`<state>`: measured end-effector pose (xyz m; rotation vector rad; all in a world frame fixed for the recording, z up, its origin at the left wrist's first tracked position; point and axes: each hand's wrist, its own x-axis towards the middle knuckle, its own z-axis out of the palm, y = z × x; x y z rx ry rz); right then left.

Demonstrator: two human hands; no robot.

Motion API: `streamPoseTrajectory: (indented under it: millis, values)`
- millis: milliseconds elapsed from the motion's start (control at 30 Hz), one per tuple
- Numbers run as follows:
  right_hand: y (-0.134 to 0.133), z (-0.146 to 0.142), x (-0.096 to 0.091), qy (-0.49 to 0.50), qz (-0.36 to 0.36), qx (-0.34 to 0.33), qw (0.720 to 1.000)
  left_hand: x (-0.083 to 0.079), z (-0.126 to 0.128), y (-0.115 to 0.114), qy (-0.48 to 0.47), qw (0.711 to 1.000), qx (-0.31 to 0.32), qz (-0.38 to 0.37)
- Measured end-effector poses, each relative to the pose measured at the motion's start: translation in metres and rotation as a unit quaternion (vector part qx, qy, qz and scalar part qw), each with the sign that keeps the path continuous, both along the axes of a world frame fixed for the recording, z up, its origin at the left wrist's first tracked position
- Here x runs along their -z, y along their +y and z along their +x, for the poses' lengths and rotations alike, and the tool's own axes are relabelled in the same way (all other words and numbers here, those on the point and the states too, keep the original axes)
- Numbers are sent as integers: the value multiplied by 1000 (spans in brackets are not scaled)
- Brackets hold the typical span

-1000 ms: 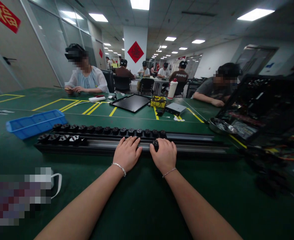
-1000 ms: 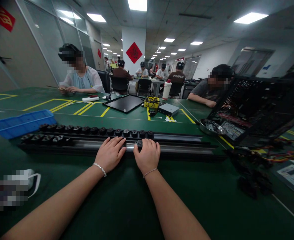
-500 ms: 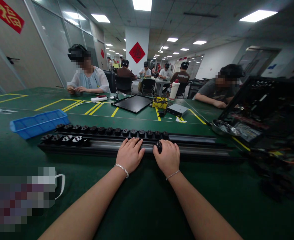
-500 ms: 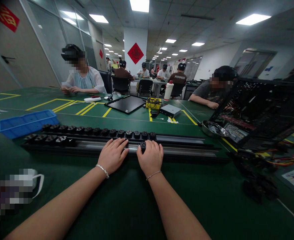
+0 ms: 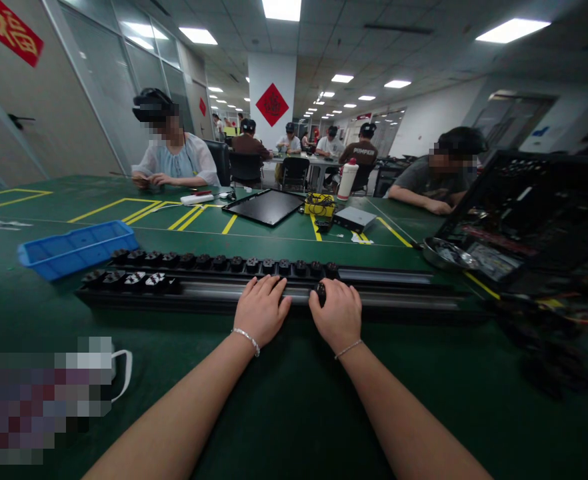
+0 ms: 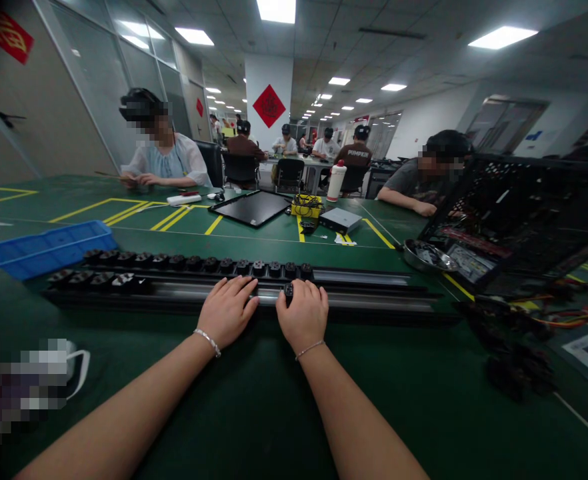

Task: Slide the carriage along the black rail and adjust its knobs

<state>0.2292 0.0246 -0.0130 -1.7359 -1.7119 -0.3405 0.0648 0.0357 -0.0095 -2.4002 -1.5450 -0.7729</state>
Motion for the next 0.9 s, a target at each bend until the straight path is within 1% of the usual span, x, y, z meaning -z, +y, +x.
streamPoseTrajectory:
  millis: [267, 700, 900]
  values:
    - [0, 0, -1, 4, -4, -2, 1000, -2, 0, -1, -1, 1000, 3, -3]
    - [0, 6, -5, 9, -31, -13, 999, 0, 0, 1, -4, 1000, 1, 7]
    - [0, 10, -5, 13, -23, -21, 999, 1, 0, 1, 7, 1000, -5, 5]
